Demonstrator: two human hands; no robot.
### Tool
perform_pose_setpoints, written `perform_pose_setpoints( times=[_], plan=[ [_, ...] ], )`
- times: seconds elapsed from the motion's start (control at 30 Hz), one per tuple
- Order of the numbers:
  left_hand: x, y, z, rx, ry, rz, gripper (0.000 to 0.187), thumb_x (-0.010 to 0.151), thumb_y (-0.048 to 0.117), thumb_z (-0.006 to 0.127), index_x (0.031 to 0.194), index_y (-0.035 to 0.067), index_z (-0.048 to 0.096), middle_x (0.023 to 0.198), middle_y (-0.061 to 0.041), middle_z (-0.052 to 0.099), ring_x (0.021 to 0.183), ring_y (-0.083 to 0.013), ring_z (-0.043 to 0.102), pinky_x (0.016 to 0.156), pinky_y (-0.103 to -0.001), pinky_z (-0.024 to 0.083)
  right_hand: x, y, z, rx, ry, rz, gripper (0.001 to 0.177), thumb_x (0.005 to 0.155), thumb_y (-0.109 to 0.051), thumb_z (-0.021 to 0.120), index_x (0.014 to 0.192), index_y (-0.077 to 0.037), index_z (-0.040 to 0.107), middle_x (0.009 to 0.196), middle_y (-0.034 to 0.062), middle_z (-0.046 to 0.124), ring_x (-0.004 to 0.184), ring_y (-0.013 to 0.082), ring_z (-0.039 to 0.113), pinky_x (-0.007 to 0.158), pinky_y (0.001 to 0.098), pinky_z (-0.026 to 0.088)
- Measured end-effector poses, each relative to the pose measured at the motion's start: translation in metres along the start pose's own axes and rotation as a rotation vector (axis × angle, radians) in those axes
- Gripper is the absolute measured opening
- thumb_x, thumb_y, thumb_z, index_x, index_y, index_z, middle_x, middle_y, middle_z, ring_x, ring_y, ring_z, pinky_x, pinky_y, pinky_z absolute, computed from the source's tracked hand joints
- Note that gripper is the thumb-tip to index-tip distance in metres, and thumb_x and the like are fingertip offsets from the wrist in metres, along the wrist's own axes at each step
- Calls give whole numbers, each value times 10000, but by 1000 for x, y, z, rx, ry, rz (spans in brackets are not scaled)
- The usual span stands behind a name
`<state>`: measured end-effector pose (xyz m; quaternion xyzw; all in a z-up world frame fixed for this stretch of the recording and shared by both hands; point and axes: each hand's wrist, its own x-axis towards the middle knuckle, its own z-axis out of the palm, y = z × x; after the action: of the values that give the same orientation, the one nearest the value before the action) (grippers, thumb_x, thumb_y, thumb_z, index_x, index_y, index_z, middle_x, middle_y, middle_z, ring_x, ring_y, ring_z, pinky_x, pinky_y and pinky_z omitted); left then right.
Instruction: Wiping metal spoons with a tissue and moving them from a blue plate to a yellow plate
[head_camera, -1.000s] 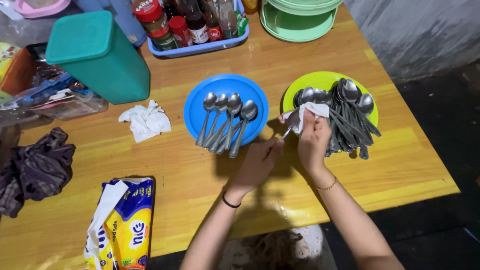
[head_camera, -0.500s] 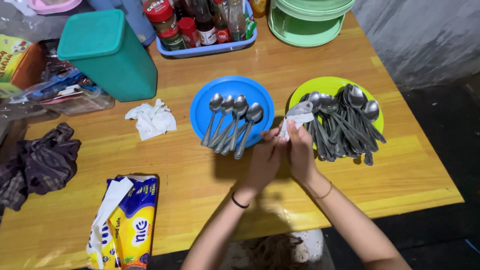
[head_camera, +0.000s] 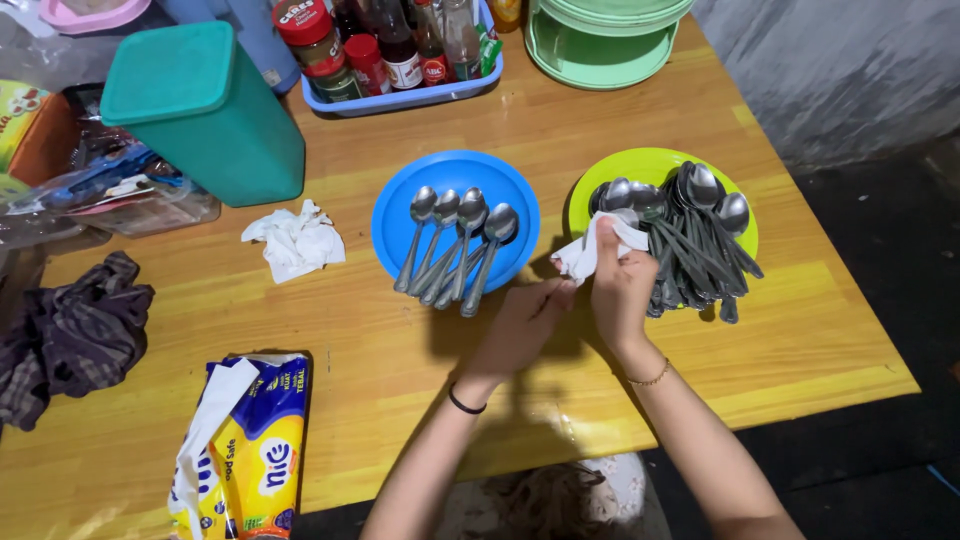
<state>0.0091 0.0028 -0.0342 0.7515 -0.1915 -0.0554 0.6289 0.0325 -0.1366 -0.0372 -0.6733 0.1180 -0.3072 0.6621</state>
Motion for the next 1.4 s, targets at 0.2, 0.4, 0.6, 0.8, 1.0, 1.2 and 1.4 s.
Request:
perform_pose_setpoints(
  times=[0.2,0.4,0.6,0.8,1.0,1.2,1.4],
  plan=[
    [-1,-4,-1,74,61,7,375,1074,278,532,750,111,620,549,-80,550,574,-155,499,603,-329,447,-3,-8,7,-75,-56,-29,481,997,-131,708,575,-140,478,554,-70,370,547,67,311,507,243,295],
    [-2,6,-4,112,42,23,342,1055,235,524,772,59,598,604,-182,588,602,-213,545,615,-382,468,-23,-86,25,-2,-94,31,466,982,-159,727,571,-129,512,524,-73,456,534,48,291,511,216,276],
    [-4,9,0,163,68,39,384,1070,285,528,750,85,599,622,-176,628,603,-228,614,613,-387,492,0,6,5,-59,-52,-30,503,1002,-156,702,560,-167,461,537,-94,395,535,39,260,488,216,227],
    [-2,2,-1,178,101,30,403,1077,322,518,761,84,597,644,-195,640,610,-293,640,633,-411,508,-2,-32,15,-21,-101,-97,407,987,-140,738,644,-127,521,602,-87,454,587,25,312,524,193,263],
    [-6,16,-4,160,56,49,358,1065,281,529,774,88,610,596,-171,600,582,-211,584,588,-377,477,13,-13,2,-35,-15,-323,67,1004,-63,734,937,-65,734,743,-11,642,760,47,518,743,254,513],
    [-10,23,-6,215,7,62,326,1041,232,532,791,33,594,634,-237,605,590,-326,605,584,-437,474,5,-16,12,39,104,-302,276,1085,-124,606,825,-64,677,712,-28,591,694,74,480,702,259,490],
    [-6,8,1,159,109,36,390,1068,292,500,756,80,596,599,-187,606,563,-270,587,590,-417,473,-16,-71,31,189,-40,140,449,1073,-352,582,702,-102,612,634,-28,596,569,31,432,602,205,426]
  ],
)
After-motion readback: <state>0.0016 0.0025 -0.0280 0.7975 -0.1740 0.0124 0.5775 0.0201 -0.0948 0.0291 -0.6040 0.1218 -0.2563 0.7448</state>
